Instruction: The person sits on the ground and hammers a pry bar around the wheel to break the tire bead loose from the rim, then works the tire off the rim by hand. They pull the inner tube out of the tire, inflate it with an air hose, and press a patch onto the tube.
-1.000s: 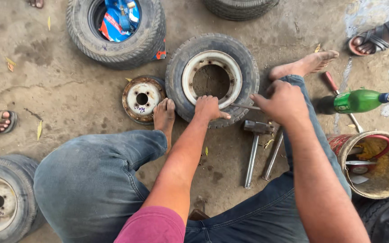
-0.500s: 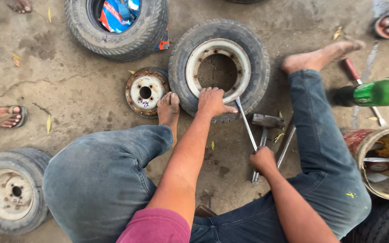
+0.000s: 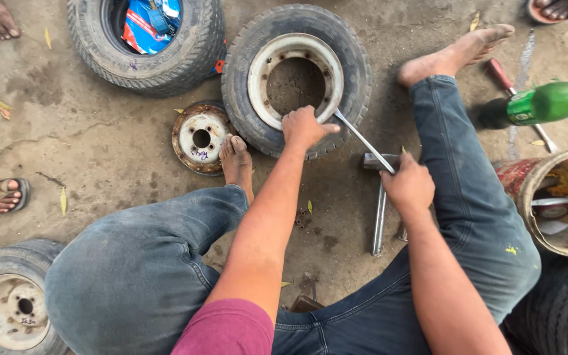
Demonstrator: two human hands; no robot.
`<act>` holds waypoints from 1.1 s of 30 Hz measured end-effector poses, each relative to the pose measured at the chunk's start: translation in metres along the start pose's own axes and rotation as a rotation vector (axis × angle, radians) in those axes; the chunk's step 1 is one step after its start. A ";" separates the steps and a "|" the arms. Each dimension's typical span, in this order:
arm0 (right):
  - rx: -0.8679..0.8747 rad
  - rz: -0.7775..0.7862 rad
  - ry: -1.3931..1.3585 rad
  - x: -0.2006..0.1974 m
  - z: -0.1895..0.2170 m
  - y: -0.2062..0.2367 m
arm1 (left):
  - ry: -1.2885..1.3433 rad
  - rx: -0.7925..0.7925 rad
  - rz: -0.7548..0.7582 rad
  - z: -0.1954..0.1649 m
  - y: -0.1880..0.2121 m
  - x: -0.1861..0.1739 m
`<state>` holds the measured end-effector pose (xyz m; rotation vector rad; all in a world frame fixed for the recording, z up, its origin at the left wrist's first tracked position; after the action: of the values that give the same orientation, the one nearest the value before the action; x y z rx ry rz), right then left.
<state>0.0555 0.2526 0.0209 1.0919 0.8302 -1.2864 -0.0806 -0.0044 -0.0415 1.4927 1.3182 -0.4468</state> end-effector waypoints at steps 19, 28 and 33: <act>0.295 0.322 -0.947 0.005 0.047 0.053 | -0.147 0.160 0.059 0.026 -0.013 -0.009; 0.053 0.263 -0.509 -0.024 0.065 0.008 | -0.160 0.101 -0.033 0.020 -0.013 -0.008; -0.060 0.295 -0.306 0.039 0.044 0.023 | -0.176 0.247 -0.024 0.024 -0.007 -0.012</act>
<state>0.0793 0.1971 0.0016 0.9020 0.4558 -1.1347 -0.0822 -0.0321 -0.0437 1.6001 1.1749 -0.7620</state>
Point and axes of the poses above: each hand's wrist, its own y-axis away from the middle knuckle, its own x-axis out of the palm, z = x × y, the point moved 7 cm from there along -y, towards the middle knuckle, and after that the axes turned 11 degrees about -x, right-handed, at the moved point
